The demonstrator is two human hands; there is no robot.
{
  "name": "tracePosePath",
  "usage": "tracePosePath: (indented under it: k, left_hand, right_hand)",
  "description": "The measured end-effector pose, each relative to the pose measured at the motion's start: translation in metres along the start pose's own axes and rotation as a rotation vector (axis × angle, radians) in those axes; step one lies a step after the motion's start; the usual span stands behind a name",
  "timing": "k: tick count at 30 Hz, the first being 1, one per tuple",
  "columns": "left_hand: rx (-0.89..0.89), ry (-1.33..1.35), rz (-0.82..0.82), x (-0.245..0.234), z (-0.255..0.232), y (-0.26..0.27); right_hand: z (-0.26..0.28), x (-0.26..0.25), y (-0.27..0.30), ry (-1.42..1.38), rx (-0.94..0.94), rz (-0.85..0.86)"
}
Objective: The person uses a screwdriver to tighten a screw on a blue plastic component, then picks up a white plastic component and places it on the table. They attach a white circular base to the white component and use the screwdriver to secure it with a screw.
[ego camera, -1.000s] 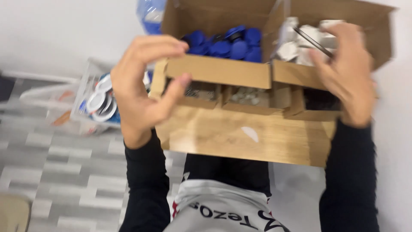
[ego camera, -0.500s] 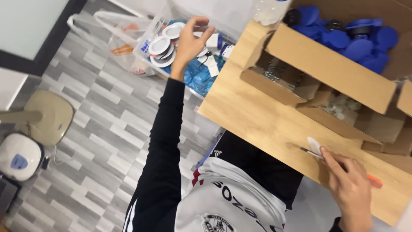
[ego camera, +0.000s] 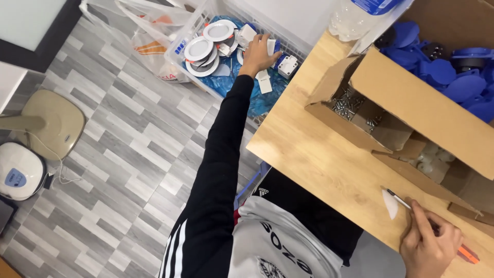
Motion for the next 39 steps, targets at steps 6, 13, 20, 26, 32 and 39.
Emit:
tracePosePath:
  k: [6,13,20,26,32,39]
  left_hand:
    - [-0.192,-0.096,0.157,0.057,0.027,-0.033]
    - [0.180,0.113,-0.133,0.087,0.064,-0.047]
    - [-0.061,0.744,-0.261,0.046,0.079,0.001]
    - [-0.251,1.317,-0.127,-0.056,0.023,0.099]
    - [0.177,1.177,-0.214,-0.197,-0.107,0.224]
    - [0.417,0.914,-0.217,-0.192,-0.239,0.346]
  right_hand:
    - [0.019,-0.004,-0.023,-0.004,-0.020,0.037]
    - [0.030,-0.011,-0.042,0.029,0.070,0.111]
    - [0.035,-0.020,-0.049,-0.022,0.077,0.108]
    - [0.037,-0.026,-0.054,-0.070,0.065,0.036]
    - [0.030,-0.032,-0.052,-0.061,0.061,-0.006]
    - [0.025,-0.042,-0.046,-0.143,0.088,-0.138]
Point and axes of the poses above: each hand's wrist, its own y-axis away from the middle knuckle, its own x-axis out of the palm, z = x × y, the point moved 8 cm from there along -y, towards the middle knuckle, and after that the axes turned 3 degrees about -z, right-handed, at the moved point
